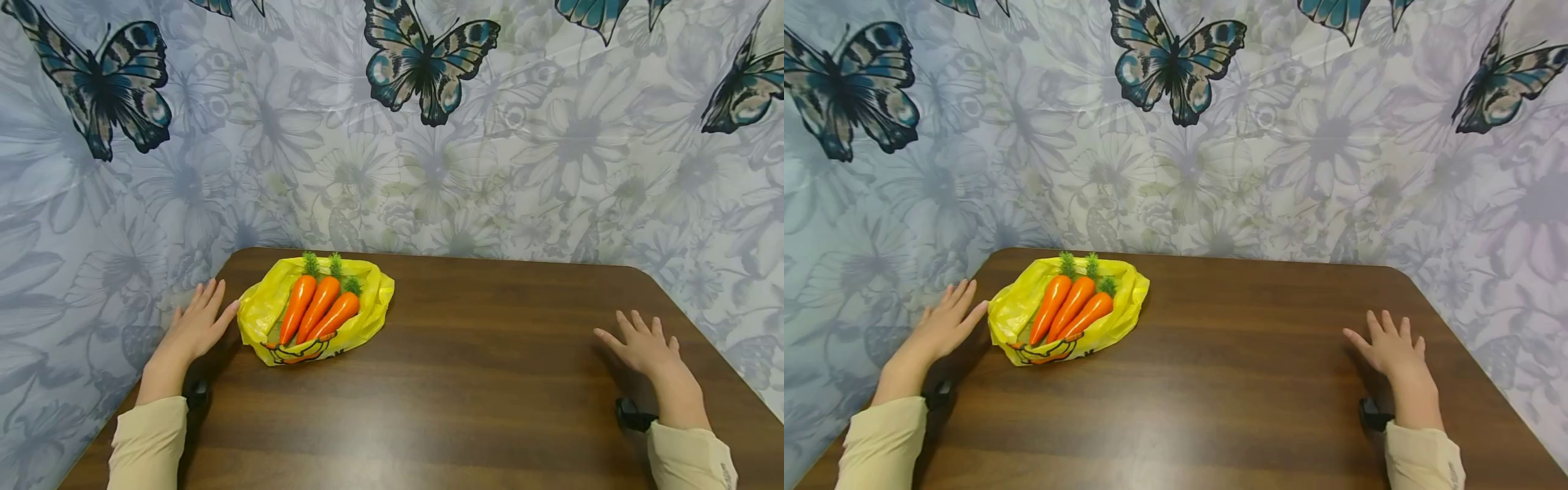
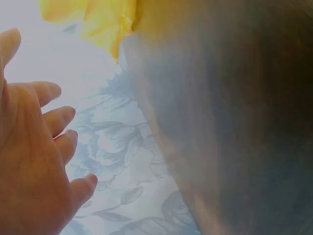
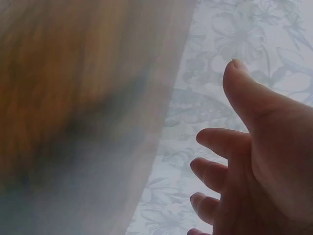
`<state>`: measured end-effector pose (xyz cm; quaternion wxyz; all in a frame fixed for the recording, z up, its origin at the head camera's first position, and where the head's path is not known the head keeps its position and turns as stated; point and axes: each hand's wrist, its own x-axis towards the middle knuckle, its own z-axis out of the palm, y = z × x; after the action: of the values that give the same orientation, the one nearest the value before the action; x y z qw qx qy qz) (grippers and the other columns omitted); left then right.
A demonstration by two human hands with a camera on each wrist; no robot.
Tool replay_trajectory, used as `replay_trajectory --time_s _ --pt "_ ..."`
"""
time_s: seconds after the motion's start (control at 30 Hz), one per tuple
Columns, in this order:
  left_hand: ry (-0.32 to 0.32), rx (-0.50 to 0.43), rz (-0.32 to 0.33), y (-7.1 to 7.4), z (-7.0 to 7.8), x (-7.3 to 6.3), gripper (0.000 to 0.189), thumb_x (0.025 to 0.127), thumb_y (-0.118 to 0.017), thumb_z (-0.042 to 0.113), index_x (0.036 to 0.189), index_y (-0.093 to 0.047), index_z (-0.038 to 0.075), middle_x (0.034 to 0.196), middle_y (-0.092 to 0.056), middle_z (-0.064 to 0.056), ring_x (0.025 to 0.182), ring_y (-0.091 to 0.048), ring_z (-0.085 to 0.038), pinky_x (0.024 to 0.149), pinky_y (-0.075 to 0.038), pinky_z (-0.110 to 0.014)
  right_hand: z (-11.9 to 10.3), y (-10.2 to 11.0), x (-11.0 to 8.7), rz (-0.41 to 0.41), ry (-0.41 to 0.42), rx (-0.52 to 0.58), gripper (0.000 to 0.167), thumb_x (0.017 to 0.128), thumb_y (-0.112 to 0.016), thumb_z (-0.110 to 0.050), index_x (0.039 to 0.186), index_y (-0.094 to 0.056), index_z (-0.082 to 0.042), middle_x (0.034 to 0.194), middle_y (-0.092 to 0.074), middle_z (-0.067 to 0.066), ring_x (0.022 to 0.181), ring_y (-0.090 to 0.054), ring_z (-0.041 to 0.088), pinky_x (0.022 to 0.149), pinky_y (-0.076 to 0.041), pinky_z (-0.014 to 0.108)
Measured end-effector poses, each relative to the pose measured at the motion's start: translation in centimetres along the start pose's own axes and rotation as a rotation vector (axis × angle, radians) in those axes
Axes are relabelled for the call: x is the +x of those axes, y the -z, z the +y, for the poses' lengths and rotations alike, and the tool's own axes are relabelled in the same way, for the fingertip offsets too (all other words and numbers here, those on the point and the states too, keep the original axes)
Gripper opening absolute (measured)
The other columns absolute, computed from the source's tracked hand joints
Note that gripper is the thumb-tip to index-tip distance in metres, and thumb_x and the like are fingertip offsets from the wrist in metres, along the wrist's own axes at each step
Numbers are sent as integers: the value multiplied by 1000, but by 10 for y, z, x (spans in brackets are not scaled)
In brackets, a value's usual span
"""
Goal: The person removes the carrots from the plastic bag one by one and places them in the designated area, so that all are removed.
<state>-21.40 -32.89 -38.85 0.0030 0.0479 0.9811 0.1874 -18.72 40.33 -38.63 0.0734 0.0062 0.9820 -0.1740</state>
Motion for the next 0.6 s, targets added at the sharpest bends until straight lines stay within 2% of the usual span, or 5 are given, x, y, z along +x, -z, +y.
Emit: replay_trajectory --time_s 0.23,0.6 --pt "-23 21 20 10 14 5 74 100 -20 52 148 2 1 151 5 -23 136 9 -40 96 3 -70 -23 4 4 -8 52 3 86 97 -29 -57 143 -2 11 142 8 38 122 20 58 90 11 73" --pt "-93 51 27 48 60 24 78 97 -18 59 149 4 5 152 7 -19 137 13 -33 101 11 -62 -88 33 26 -4 166 -72 86 97 -30 -57 146 -3 8 145 7 36 126 18 55 94 11 70"
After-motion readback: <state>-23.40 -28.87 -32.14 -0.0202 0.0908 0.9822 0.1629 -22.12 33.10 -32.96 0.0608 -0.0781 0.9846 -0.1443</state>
